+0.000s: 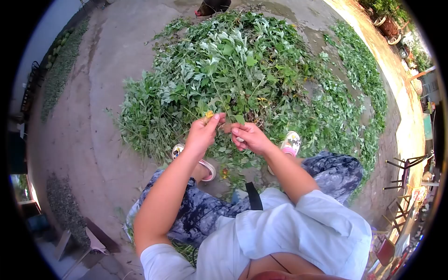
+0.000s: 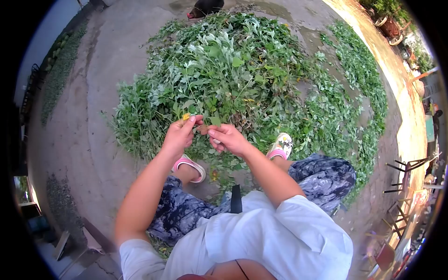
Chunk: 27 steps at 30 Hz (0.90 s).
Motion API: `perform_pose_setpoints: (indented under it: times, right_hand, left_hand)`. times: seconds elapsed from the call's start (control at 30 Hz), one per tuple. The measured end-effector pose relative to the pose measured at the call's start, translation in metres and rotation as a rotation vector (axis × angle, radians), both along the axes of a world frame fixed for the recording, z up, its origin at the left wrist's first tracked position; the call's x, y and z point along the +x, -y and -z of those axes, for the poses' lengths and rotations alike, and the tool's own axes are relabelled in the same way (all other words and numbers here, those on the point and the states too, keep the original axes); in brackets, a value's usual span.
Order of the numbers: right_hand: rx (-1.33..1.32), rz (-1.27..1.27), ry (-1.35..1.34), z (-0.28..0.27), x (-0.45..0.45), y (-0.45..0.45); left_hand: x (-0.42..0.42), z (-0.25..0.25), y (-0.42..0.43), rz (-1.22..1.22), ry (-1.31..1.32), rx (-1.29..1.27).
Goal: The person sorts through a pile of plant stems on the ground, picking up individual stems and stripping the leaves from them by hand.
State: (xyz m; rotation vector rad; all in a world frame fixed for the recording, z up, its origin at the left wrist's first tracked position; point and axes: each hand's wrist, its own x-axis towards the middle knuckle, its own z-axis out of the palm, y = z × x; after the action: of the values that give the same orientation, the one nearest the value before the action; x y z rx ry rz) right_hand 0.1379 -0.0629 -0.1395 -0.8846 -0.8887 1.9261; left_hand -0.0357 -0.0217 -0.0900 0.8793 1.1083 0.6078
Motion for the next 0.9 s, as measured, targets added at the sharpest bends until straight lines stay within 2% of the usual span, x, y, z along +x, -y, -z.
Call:
perform_pose_setpoints:
  times: [0.1, 0.17, 0.2, 0.27, 0.3, 0.37, 0.4, 0.47, 0.5, 0.57, 0.7, 0.8, 0.9]
  right_hand:
    - [-0.017, 0.001, 0.026, -0.008, -0.003, 0.005]
    - [-0.049, -0.041, 0.133, -0.01, -0.003, 0.008]
    - [-0.051, -0.035, 0.132, -0.01, -0.002, 0.008]
    - [0.565, 0.282, 0.624, -0.011, 0.0, 0.006]
    - [0.628, 0.519, 0.774, -0.025, 0.001, 0.007]
    - [0.974, 0.579, 1.039, -0.05, 0.012, 0.008]
    - [0.972, 0.582, 1.042, -0.062, 0.009, 0.007]
    - [1.283, 0.394, 1.275, -0.078, -0.002, 0.005]
    - [1.279, 0.401, 1.282, -0.071, -0.005, 0.003]
    - [1.334, 0.239, 1.417, -0.05, -0.007, 0.0]
    - [1.414, 0.107, 1.395, -0.026, 0.003, 0.002]
    - [1.466, 0.051, 1.372, -0.012, 0.029, 0.004]
    - [1.508, 0.013, 1.328, 0.0, 0.053, 0.01]
  left_hand:
    - [0.008, -0.008, 0.004, 0.022, 0.008, -0.013]
    - [0.011, -0.004, 0.007, 0.052, 0.023, -0.015]
    - [0.014, 0.002, 0.008, 0.001, 0.125, 0.015]
    - [0.008, 0.004, 0.007, 0.001, 0.03, 0.005]
    - [0.006, -0.002, 0.006, -0.005, -0.066, -0.002]
    - [0.007, -0.008, 0.006, 0.014, -0.079, 0.056]
    - [0.006, -0.007, 0.006, 0.04, -0.112, 0.074]
    - [0.006, -0.008, 0.01, 0.077, -0.146, 0.091]
    - [0.007, -0.009, 0.011, 0.101, -0.154, 0.121]
    - [0.005, -0.008, 0.013, 0.132, -0.161, 0.153]
    - [0.0, -0.013, 0.018, 0.198, -0.195, 0.102]
    - [-0.005, -0.019, 0.022, 0.375, -0.313, 0.035]
    - [-0.003, -0.015, 0.034, 0.393, -0.202, 0.031]
